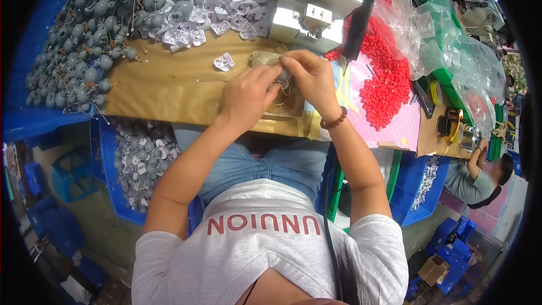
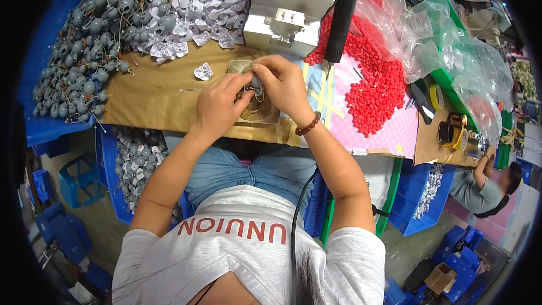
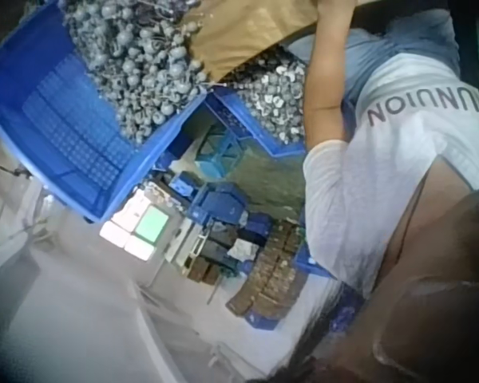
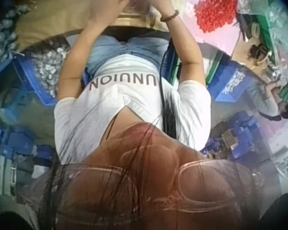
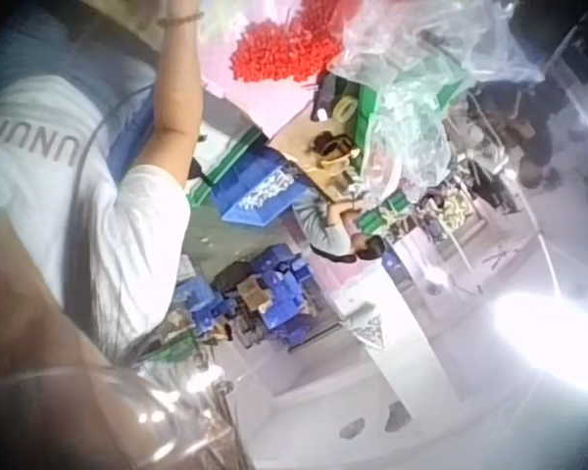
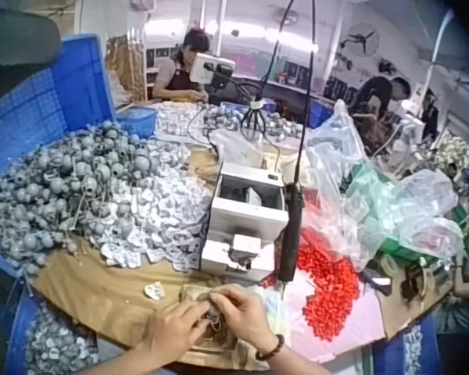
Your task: Assembling small plastic toy components and securing them with an electric screwdriver.
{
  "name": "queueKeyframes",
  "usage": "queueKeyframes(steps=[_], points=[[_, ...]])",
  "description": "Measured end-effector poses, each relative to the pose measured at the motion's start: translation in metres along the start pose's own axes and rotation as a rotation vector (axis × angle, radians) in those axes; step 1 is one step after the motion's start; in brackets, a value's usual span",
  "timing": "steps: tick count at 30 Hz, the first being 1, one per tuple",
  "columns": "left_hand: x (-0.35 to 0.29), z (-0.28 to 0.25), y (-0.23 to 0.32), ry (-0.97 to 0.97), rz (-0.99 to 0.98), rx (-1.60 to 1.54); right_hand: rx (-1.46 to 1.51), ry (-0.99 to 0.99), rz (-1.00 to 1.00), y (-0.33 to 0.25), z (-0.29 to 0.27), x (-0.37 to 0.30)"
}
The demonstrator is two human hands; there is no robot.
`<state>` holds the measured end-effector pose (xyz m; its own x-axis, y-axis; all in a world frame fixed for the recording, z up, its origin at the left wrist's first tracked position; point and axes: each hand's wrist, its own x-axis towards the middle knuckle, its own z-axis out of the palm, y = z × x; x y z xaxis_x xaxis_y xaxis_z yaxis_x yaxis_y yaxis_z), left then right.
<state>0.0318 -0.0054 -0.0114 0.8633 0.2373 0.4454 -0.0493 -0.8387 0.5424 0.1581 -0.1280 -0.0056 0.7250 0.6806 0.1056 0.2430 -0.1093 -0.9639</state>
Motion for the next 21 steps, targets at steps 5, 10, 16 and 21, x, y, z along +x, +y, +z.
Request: queueKeyframes(steps=[5, 10, 16, 21], points=[[0.002, 0.001, 0.0, -0.017, 0.005, 0.012, 0.187, 0.067, 0.092, -0.002, 0.019, 0.018], [0.002, 0.0, 0.0, -0.016, 0.006, 0.001, 0.263, 0.061, 0.179, -0.004, 0.017, 0.023], [-0.024, -0.052, 0.006, -0.17, -0.434, -0.518, 0.177, 0.057, 0.034, 0.0, -0.039, 0.018], [-0.102, -0.149, -0.049, -0.643, -0.784, -0.685, -0.652, -0.018, -0.385, 0.018, -0.062, -0.015]])
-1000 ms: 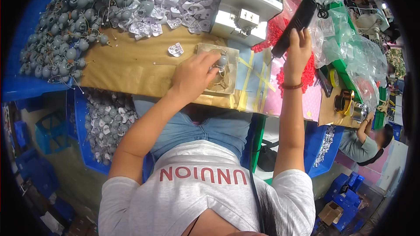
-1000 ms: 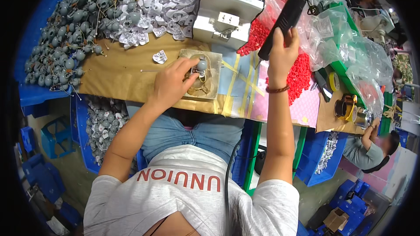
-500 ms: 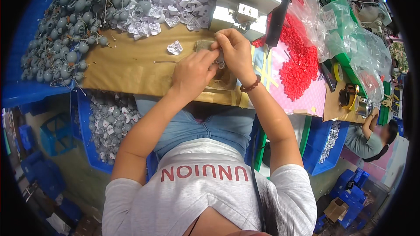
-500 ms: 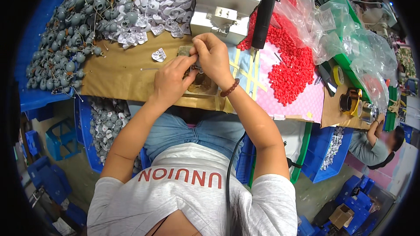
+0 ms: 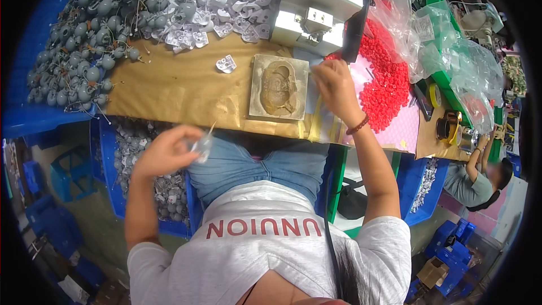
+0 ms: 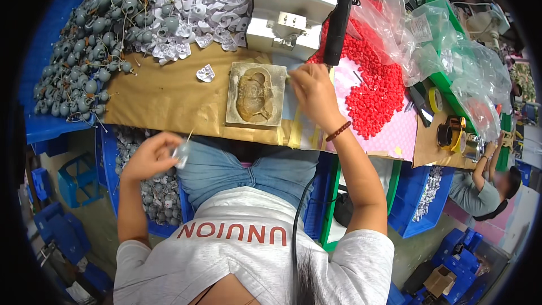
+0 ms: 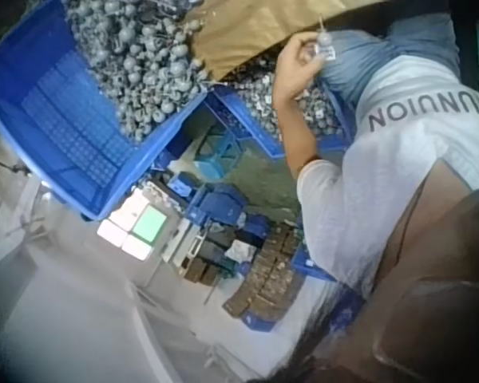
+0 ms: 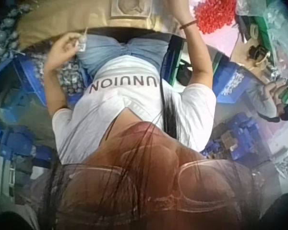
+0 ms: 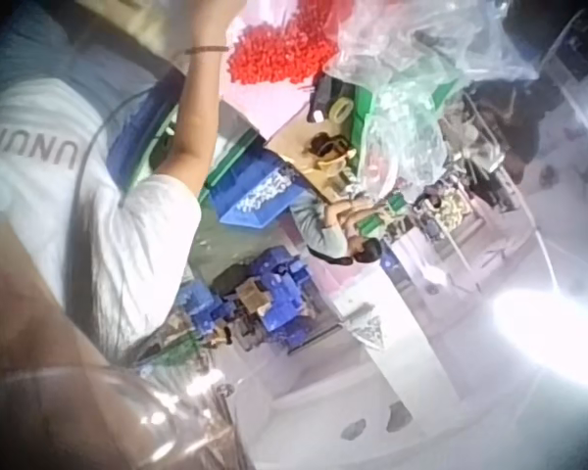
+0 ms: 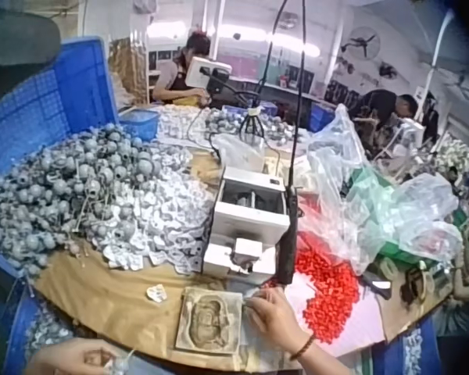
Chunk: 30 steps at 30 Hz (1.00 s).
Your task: Assembling small plastic toy components and securing them with an electric screwdriver.
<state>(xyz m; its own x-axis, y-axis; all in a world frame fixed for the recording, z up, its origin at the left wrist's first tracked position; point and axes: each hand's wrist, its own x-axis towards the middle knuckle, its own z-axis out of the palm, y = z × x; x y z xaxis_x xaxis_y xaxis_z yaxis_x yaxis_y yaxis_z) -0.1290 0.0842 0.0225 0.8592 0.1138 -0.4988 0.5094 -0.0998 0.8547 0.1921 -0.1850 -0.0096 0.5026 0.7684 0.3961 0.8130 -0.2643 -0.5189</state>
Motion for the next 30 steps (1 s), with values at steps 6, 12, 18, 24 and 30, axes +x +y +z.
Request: queueKeyframes(steps=[6, 12, 18, 24, 30], points=[[-0.05, -0.085, -0.153, 0.462, -0.224, 0.765, -0.062, 0.029, -0.036, -0.003, 0.018, -0.01], [-0.021, -0.078, -0.139, 0.373, -0.185, 0.926, -0.083, 0.04, -0.032, 0.005, 0.027, -0.012], [0.052, -0.013, 0.032, 0.297, 0.312, 0.505, -0.134, -0.087, 0.028, 0.001, 0.018, 0.001], [0.141, -0.002, 0.038, 0.44, 0.776, 0.891, -0.23, -0.162, -0.062, 0.003, 0.014, -0.009], [0.108, 0.001, 0.014, 0.66, 0.621, 0.89, -0.221, -0.15, -0.172, 0.004, 0.014, -0.012]])
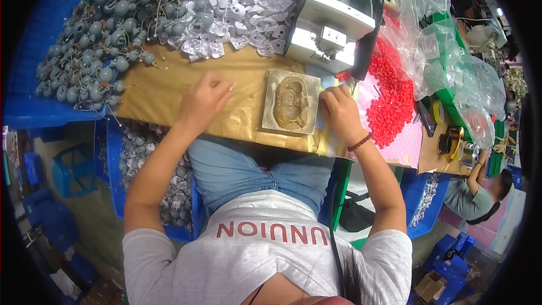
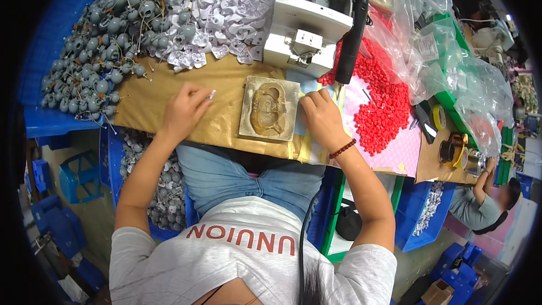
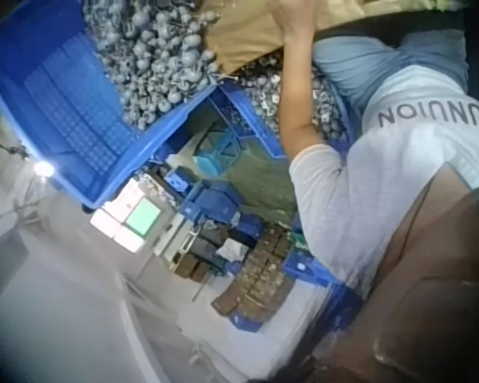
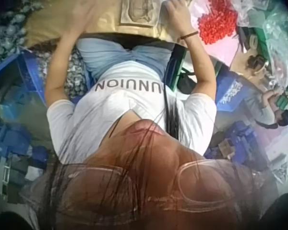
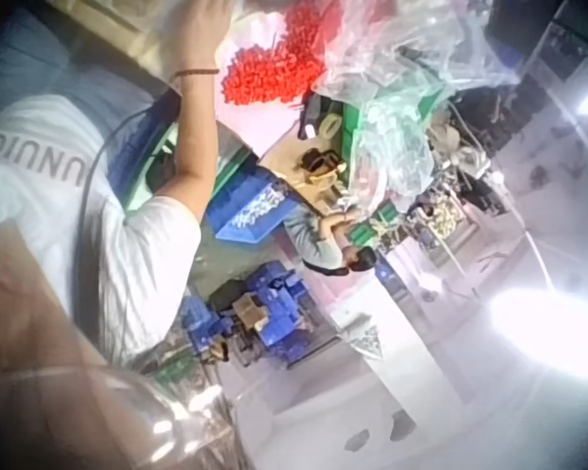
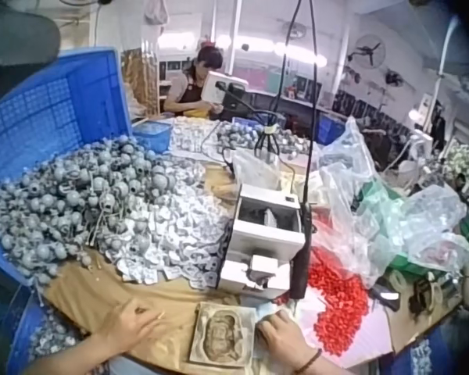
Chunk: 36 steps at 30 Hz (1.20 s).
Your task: Assembling small plastic toy components and securing them with an electric screwdriver.
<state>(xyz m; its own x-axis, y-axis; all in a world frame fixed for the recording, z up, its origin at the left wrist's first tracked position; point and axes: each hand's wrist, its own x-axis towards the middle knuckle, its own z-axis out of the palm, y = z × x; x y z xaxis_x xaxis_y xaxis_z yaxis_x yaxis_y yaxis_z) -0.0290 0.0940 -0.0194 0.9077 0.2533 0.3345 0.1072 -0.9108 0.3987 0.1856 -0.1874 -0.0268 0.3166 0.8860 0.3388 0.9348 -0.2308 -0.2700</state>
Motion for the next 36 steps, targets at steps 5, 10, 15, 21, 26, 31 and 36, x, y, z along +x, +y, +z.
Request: queueKeyframes(steps=[5, 10, 15, 21, 26, 31, 36], points=[[-0.028, -0.006, -0.016, -0.024, -0.009, 0.125, 0.16, 0.015, 0.044, 0.01, -0.013, 0.008], [-0.01, -0.017, -0.003, -0.095, -0.054, 0.088, 0.227, 0.434, 0.073, 0.017, -0.088, 0.076], [-0.01, -0.016, -0.012, -0.098, -0.076, 0.079, 0.032, 0.576, -0.034, 0.052, -0.112, 0.135], [0.005, -0.017, 0.019, -0.111, -0.244, -0.339, 0.122, 0.557, 0.187, 0.07, -0.125, 0.085], [0.04, 0.009, 0.075, -0.172, 0.058, -0.353, -0.163, -0.025, 0.335, 0.115, -0.102, 0.002], [0.063, 0.036, 0.095, -0.288, 0.068, -0.146, -0.369, -0.113, 0.392, 0.136, -0.067, -0.031], [0.07, 0.021, 0.077, -0.285, 0.09, -0.445, -0.378, -0.085, 0.356, 0.16, -0.046, -0.042]])
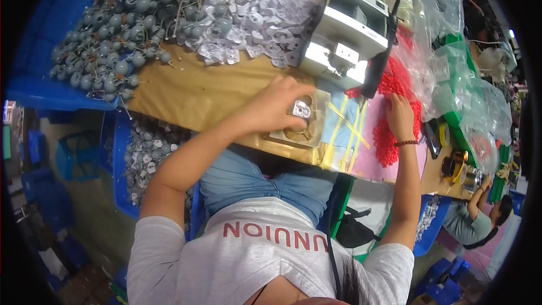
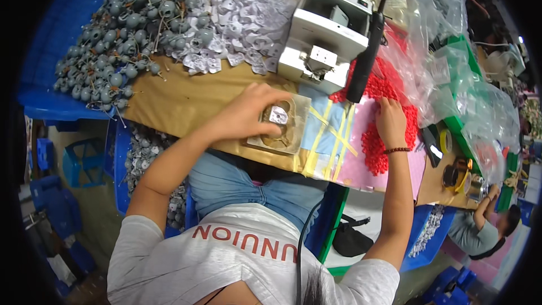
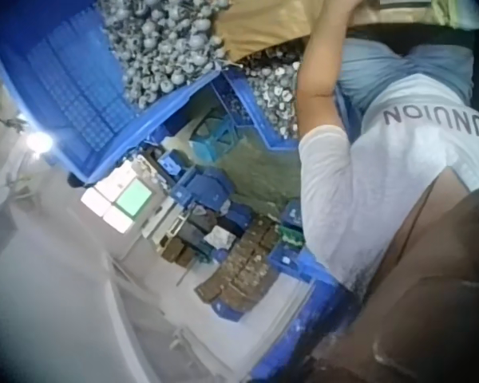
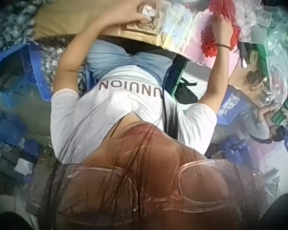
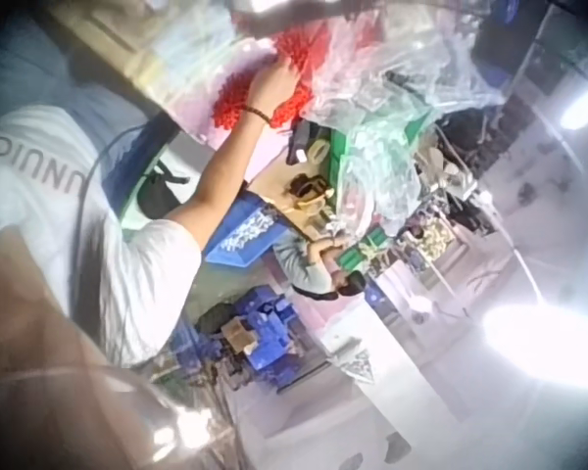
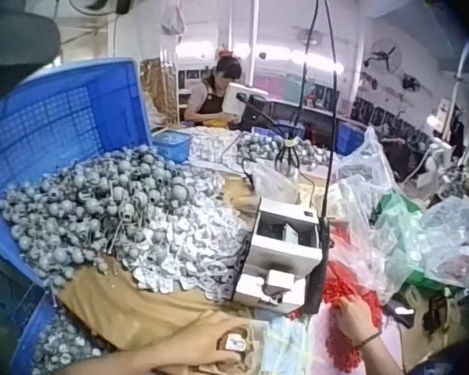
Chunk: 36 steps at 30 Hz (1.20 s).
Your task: Assembling small plastic toy components and securing them with an electric screwdriver.
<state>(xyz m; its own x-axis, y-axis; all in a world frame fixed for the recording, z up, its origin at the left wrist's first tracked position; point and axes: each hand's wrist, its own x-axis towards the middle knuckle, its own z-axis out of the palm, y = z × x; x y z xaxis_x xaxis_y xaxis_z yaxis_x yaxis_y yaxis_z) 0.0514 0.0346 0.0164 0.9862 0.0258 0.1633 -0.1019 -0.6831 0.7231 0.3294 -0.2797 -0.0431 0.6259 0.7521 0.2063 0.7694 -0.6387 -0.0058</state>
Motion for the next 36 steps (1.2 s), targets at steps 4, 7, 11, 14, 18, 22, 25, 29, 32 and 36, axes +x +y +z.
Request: queueKeyframes(steps=[4, 7, 11, 14, 18, 22, 25, 29, 32, 36], points=[[0.027, -0.065, -0.049, 0.372, -0.013, 0.27, 0.12, 0.088, 0.028, -0.007, -0.017, -0.005], [0.054, -0.118, -0.098, 0.578, -0.043, 0.572, 0.44, 0.149, 0.191, -0.005, -0.02, -0.007], [0.106, -0.156, -0.115, 0.674, 0.001, 0.851, 0.803, 0.161, 0.33, -0.009, -0.025, -0.01], [0.127, -0.165, -0.13, 0.569, -0.198, 0.989, 0.943, 0.152, 0.317, -0.028, -0.04, -0.009], [0.111, -0.172, -0.16, 0.324, -0.571, 0.908, 0.982, 0.101, 0.123, -0.085, -0.071, -0.003], [0.103, -0.175, -0.082, 0.56, -0.173, 0.665, 0.889, 0.077, -0.122, -0.148, -0.082, 0.0], [0.098, -0.193, -0.03, 0.707, 0.161, 0.591, 0.854, 0.124, -0.371, -0.184, -0.066, 0.013], [0.086, -0.191, 0.015, 0.655, 0.11, 0.406, 0.62, 0.156, -0.58, -0.209, -0.046, 0.017], [0.074, -0.179, 0.029, 0.498, 0.025, 0.01, 0.501, 0.17, -0.607, -0.21, -0.043, 0.01], [0.038, -0.166, 0.06, 0.387, 0.056, -0.399, 0.478, 0.2, -0.646, -0.21, -0.041, 0.004]])
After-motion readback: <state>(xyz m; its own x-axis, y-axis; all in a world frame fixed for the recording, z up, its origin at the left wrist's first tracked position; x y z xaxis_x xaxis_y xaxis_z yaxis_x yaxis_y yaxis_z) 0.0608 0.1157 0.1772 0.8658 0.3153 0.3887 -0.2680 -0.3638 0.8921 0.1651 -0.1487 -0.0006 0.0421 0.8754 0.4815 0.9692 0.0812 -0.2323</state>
